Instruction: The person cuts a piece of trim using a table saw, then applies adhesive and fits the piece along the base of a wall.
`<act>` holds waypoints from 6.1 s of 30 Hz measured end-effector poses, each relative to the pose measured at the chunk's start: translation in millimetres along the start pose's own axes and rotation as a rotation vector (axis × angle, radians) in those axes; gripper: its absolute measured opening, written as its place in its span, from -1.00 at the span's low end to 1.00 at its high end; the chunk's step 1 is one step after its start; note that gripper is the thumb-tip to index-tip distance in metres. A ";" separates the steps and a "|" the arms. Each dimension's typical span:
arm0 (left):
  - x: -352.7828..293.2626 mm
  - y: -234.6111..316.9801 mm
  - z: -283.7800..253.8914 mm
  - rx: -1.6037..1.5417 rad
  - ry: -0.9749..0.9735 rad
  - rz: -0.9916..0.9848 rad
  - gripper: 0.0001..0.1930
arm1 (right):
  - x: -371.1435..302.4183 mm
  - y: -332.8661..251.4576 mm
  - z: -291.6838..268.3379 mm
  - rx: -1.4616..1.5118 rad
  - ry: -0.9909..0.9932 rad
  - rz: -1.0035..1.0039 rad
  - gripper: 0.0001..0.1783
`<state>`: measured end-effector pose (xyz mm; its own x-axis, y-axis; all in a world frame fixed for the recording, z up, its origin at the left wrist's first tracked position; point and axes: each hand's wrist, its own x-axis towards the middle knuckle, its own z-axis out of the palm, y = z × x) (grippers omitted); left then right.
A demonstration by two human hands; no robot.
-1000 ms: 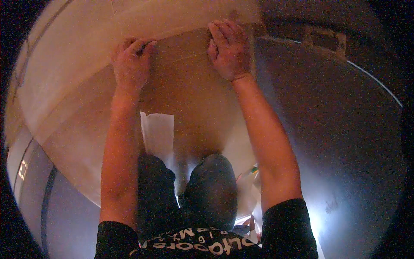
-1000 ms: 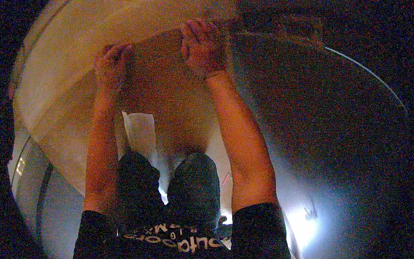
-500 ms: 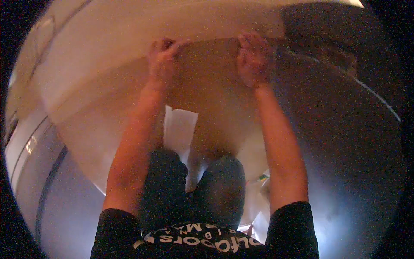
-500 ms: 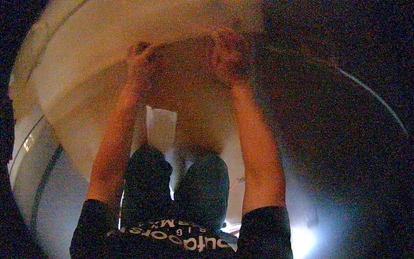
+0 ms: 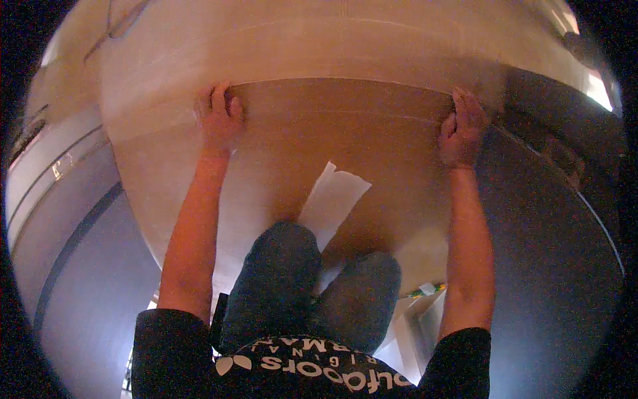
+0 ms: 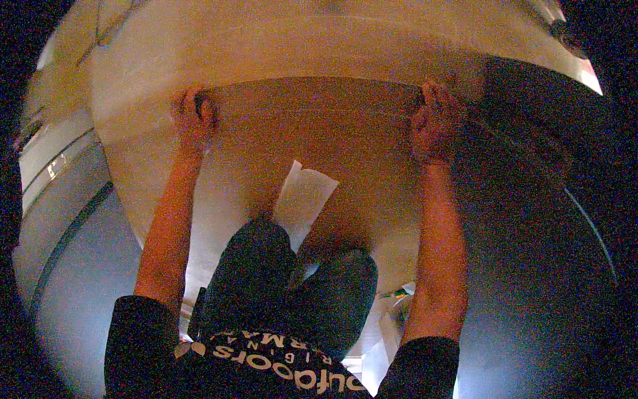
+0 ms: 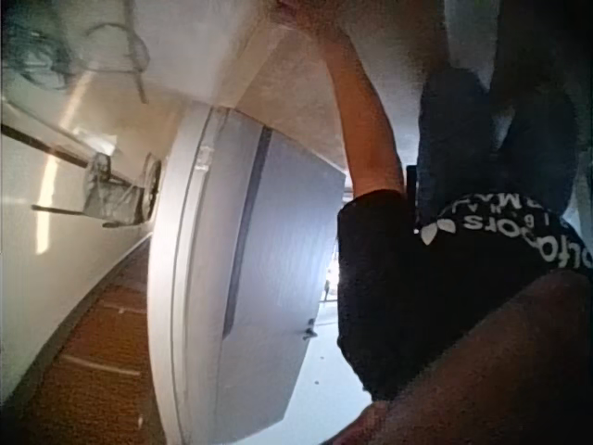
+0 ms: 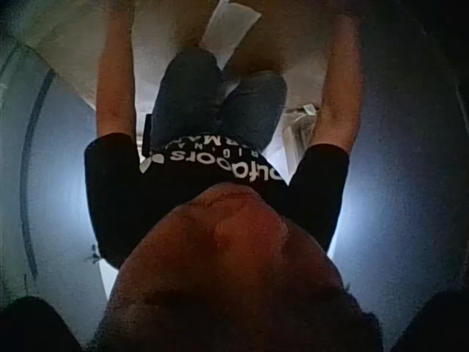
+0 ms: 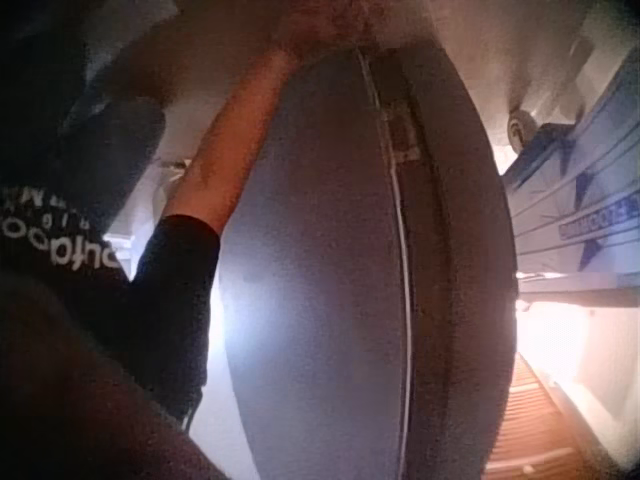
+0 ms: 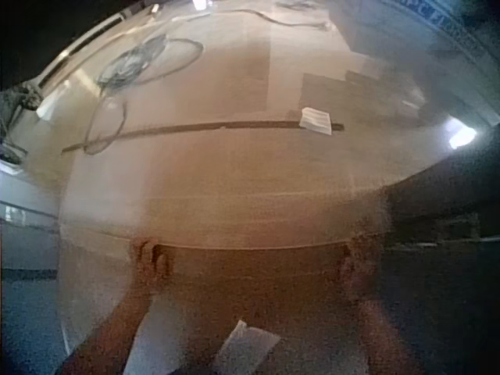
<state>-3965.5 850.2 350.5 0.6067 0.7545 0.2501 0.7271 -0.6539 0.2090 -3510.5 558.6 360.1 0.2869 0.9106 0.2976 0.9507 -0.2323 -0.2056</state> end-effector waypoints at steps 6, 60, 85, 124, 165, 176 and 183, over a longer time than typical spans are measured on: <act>17.8 -5.5 2.7 -0.008 0.047 -0.005 -0.64 | 17.2 -18.7 -9.8 -0.018 -0.052 0.091 -0.47; 44.6 102.8 0.4 -0.245 -0.032 -0.045 -0.64 | -70.5 105.0 -31.4 -0.170 -0.123 0.059 -0.50; 32.6 100.1 -6.3 -0.078 0.003 0.047 -0.65 | -34.4 36.0 -66.0 -0.080 -0.032 0.215 -0.50; 28.3 93.0 4.5 -0.094 -0.088 0.140 -0.59 | -19.7 45.9 -60.4 0.364 -0.071 0.558 -0.47; -438.6 87.7 -291.4 -0.112 -0.317 -0.241 -0.34 | -406.0 -124.7 -200.4 0.028 0.093 0.241 -0.39; -1200.5 -171.3 -602.7 -0.035 -0.337 -1.659 -0.35 | -680.1 -369.9 -278.3 -0.012 -0.437 0.115 -0.50; -1021.4 -429.8 -866.5 -0.551 1.008 -1.487 -0.34 | -675.9 -396.5 -341.4 -0.225 -0.637 0.053 -0.61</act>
<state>-5176.1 312.9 824.5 -0.8805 0.4712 -0.0514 0.1173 0.3216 0.9396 -4041.1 -81.5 558.8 0.2738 0.9037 -0.3292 0.9584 -0.2851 0.0146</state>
